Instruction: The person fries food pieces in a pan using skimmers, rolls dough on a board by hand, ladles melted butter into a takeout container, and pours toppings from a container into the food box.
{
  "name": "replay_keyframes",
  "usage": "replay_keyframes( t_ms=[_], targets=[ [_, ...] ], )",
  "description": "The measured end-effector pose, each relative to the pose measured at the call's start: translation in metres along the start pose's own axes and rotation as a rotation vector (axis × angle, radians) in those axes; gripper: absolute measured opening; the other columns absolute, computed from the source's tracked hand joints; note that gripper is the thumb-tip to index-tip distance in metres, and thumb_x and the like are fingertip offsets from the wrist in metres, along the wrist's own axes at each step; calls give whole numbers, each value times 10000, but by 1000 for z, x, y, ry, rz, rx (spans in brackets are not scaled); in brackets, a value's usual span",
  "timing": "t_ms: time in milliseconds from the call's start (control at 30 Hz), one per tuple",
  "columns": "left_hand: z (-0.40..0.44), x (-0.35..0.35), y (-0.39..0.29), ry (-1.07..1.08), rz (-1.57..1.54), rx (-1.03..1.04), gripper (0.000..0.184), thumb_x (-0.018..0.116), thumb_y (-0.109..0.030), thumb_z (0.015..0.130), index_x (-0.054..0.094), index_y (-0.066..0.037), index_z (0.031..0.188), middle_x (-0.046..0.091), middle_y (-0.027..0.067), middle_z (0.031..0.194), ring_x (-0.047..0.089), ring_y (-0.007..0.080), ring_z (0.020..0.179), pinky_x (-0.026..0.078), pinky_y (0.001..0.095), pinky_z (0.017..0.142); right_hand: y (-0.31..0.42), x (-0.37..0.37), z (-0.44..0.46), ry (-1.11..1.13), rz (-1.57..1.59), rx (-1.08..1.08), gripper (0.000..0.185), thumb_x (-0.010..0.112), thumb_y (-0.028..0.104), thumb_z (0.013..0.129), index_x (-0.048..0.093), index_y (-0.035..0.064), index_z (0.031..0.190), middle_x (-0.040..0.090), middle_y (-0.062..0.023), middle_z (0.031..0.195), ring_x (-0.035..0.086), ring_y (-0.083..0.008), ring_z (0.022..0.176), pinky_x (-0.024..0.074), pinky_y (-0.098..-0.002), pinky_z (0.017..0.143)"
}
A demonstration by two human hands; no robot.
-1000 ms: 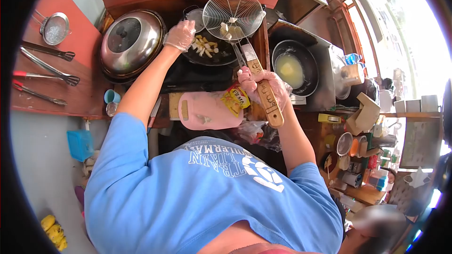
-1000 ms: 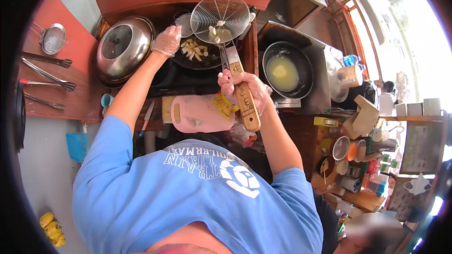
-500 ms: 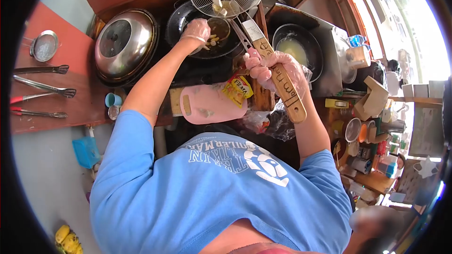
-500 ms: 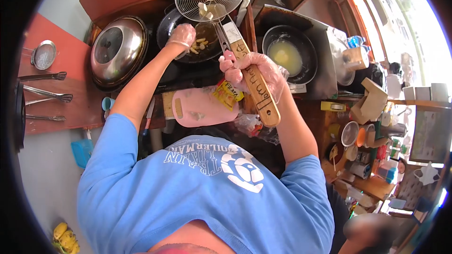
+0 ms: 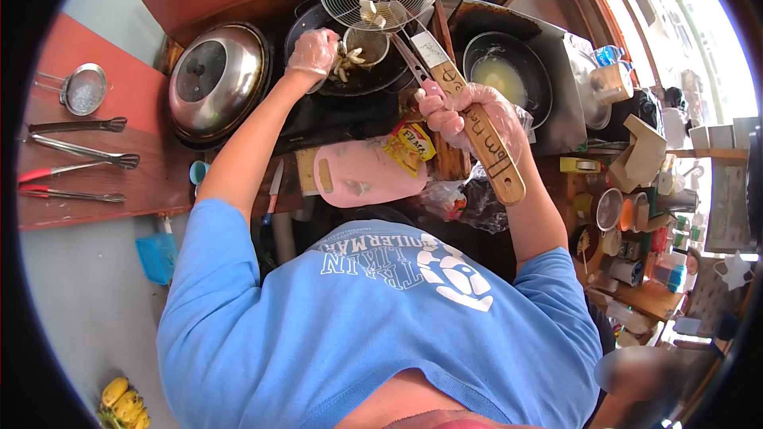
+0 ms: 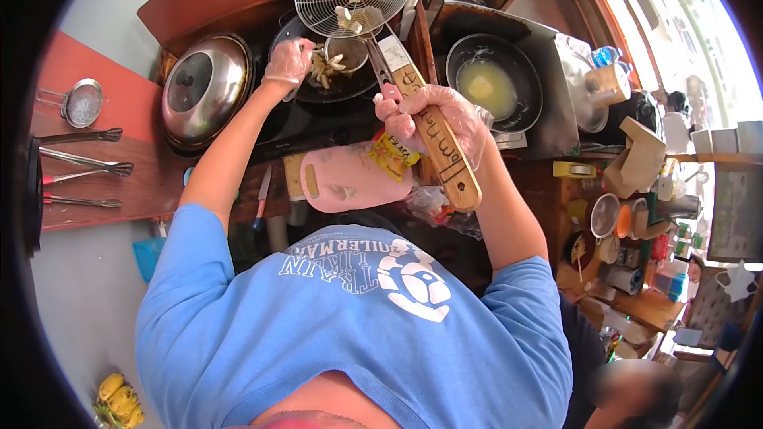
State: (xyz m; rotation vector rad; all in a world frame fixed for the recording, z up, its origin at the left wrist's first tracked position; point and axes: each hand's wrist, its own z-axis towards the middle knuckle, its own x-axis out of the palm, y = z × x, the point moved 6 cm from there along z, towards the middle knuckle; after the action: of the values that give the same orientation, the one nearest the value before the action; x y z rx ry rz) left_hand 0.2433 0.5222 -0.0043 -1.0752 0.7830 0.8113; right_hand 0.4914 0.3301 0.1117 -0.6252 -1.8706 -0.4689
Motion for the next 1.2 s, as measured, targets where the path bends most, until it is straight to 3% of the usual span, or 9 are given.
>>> replay_keyframes(
  t_ms=[33, 100, 433, 633, 800, 867, 933, 1100, 1200],
  targets=[
    [-2, 4, 7, -1, 3, 5, 218, 585, -233, 917, 729, -70, 929, 700, 216, 926, 663, 421, 880, 535, 496, 805, -1, 1, -1, 10, 8, 7, 401, 467, -77, 834, 417, -30, 1229, 455, -135, 1034, 474, -167, 758, 502, -279, 628],
    [-10, -1, -5, -147, 41, 380, 143, 579, -150, 927, 694, -65, 927, 698, 201, 847, 672, 402, 827, 539, 492, 746, -1, -1, -2, 23, -13, -5, 391, 470, -70, 837, 426, -26, 1222, 458, -139, 1041, 480, -170, 753, 506, -277, 625],
    [-5, 2, 11, -235, 22, 1, 189, 565, -206, 943, 710, -83, 940, 704, 213, 864, 679, 403, 828, 545, 489, 746, -5, 9, -8, -20, -45, -34, 271, 483, -89, 830, 411, 21, 1067, 490, -150, 978, 530, -197, 660, 523, -280, 601],
    [-33, -10, 1, -251, -4, 176, 180, 562, -170, 944, 691, -61, 1007, 711, 197, 928, 675, 392, 891, 542, 485, 803, -3, 3, -8, -14, -55, -7, 251, 484, -85, 834, 415, 14, 1054, 495, -151, 974, 529, -197, 650, 529, -279, 607],
    [-42, -11, 10, -298, 41, 142, 146, 575, -164, 937, 667, -70, 1001, 697, 192, 885, 665, 404, 850, 546, 494, 775, -2, 0, -10, -4, -49, -4, 231, 470, -93, 839, 425, 4, 1043, 491, -156, 992, 517, -193, 682, 511, -273, 628],
    [-43, -12, 9, -265, 43, 86, 142, 572, -165, 938, 662, -73, 999, 693, 193, 875, 663, 403, 839, 546, 497, 766, -2, -2, -10, 14, -11, 12, 224, 464, -97, 840, 428, 1, 1039, 488, -158, 999, 512, -192, 694, 503, -271, 636],
    [-52, -15, 2, -232, 46, 25, 138, 569, -166, 938, 657, -77, 997, 689, 193, 864, 662, 402, 829, 547, 501, 756, -1, -6, -10, -7, 1, 5, 352, 456, -40, 839, 440, -5, 1189, 487, -169, 1077, 516, -191, 696, 537, -283, 606],
    [-84, 19, -35, -15, 125, 430, 133, 556, -118, 908, 634, -41, 985, 685, 180, 875, 672, 367, 809, 554, 466, 739, 2, -8, -10, 13, 7, 15, 349, 453, -44, 837, 433, -15, 1184, 486, -172, 1079, 515, -189, 692, 537, -284, 606],
    [-69, 43, -29, 137, 240, 306, 150, 538, -125, 904, 635, -29, 966, 687, 189, 883, 690, 365, 833, 568, 466, 727, 3, -9, -10, 5, 7, 9, 340, 458, -53, 834, 432, -15, 1171, 486, -171, 1075, 512, -187, 686, 534, -282, 603]
  ],
)
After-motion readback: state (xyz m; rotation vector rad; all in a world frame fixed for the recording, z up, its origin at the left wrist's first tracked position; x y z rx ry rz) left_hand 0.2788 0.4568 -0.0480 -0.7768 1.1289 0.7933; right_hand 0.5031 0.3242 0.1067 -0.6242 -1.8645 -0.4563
